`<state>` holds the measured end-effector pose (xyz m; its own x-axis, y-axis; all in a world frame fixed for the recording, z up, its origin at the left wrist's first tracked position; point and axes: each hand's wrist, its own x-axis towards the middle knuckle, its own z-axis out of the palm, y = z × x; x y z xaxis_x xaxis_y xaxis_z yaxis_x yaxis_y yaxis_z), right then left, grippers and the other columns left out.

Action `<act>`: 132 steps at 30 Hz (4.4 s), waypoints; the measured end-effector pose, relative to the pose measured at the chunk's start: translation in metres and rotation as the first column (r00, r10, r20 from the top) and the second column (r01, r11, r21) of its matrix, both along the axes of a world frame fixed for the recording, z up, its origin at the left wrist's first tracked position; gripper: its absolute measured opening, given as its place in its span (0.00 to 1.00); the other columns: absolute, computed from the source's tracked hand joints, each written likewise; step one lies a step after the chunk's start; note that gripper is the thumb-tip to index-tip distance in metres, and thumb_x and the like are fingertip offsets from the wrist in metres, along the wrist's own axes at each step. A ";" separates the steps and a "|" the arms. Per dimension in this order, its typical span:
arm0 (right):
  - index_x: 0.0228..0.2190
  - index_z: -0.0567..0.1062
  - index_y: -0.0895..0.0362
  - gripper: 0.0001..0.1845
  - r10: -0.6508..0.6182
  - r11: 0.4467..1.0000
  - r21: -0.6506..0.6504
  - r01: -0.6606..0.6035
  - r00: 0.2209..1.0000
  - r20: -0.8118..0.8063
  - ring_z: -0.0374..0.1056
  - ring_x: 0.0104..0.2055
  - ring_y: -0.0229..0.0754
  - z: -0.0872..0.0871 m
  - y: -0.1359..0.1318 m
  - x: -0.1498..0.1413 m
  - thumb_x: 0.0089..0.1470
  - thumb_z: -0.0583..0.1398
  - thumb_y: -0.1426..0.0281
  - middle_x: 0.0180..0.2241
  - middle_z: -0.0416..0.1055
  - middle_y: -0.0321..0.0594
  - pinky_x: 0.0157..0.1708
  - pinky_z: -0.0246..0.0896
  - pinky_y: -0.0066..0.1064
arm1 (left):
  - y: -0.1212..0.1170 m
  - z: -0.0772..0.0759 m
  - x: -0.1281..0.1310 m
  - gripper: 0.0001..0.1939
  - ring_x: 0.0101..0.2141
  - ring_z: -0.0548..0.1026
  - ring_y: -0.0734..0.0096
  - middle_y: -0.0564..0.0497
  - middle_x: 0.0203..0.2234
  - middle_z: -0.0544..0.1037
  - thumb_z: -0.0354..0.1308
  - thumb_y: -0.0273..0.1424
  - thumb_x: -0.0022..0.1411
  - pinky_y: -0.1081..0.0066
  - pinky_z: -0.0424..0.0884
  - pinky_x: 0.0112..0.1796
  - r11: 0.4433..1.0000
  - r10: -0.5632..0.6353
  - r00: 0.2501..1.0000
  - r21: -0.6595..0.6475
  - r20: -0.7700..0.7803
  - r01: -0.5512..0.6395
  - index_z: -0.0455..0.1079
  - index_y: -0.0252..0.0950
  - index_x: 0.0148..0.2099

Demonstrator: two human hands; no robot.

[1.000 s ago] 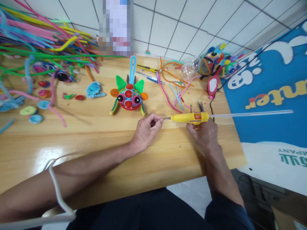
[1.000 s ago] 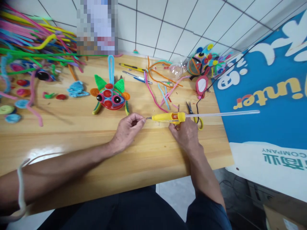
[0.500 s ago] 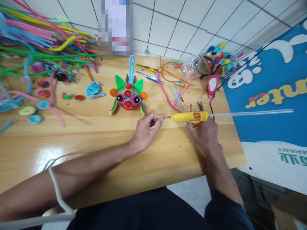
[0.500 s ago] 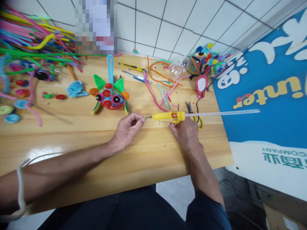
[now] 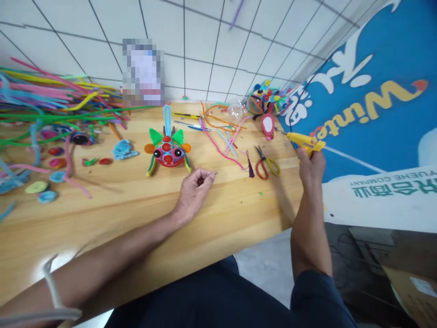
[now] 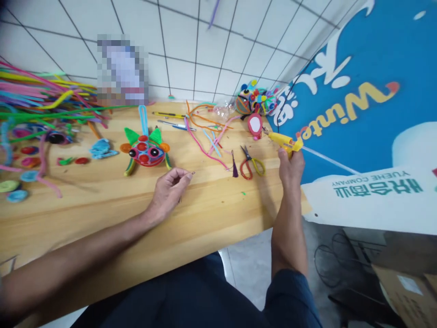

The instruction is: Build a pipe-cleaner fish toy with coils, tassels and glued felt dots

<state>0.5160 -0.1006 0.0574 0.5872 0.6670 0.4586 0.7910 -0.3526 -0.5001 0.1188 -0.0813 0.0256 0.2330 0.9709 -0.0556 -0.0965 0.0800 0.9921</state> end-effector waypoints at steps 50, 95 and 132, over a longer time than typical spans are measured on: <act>0.62 0.58 0.55 0.48 0.483 0.867 0.123 -0.484 0.751 -0.450 0.76 0.50 0.51 -0.029 0.078 -0.365 0.46 0.70 0.53 0.55 0.74 0.54 0.53 0.72 0.46 | 0.079 -0.004 -0.145 0.07 0.26 0.67 0.75 0.57 0.25 0.72 0.59 0.30 0.66 0.74 0.65 0.32 0.876 0.417 0.907 0.242 0.050 -0.416 0.70 0.36 0.33; 0.59 0.61 0.52 0.43 0.675 0.727 0.524 -0.444 0.603 -0.425 0.69 0.60 0.48 -0.013 0.054 -0.385 0.45 0.72 0.61 0.63 0.63 0.51 0.59 0.69 0.43 | 0.045 0.018 -0.138 0.06 0.27 0.71 0.76 0.55 0.27 0.76 0.60 0.25 0.69 0.74 0.68 0.31 0.625 0.449 0.892 0.732 -0.054 -0.271 0.72 0.37 0.36; 0.57 0.62 0.51 0.43 0.698 0.708 0.540 -0.456 0.568 -0.436 0.72 0.55 0.47 -0.016 0.057 -0.382 0.45 0.73 0.57 0.58 0.66 0.48 0.57 0.70 0.44 | 0.042 0.022 -0.136 0.02 0.28 0.73 0.74 0.53 0.28 0.77 0.62 0.29 0.65 0.73 0.70 0.30 0.714 0.375 0.927 0.637 0.004 -0.291 0.73 0.37 0.41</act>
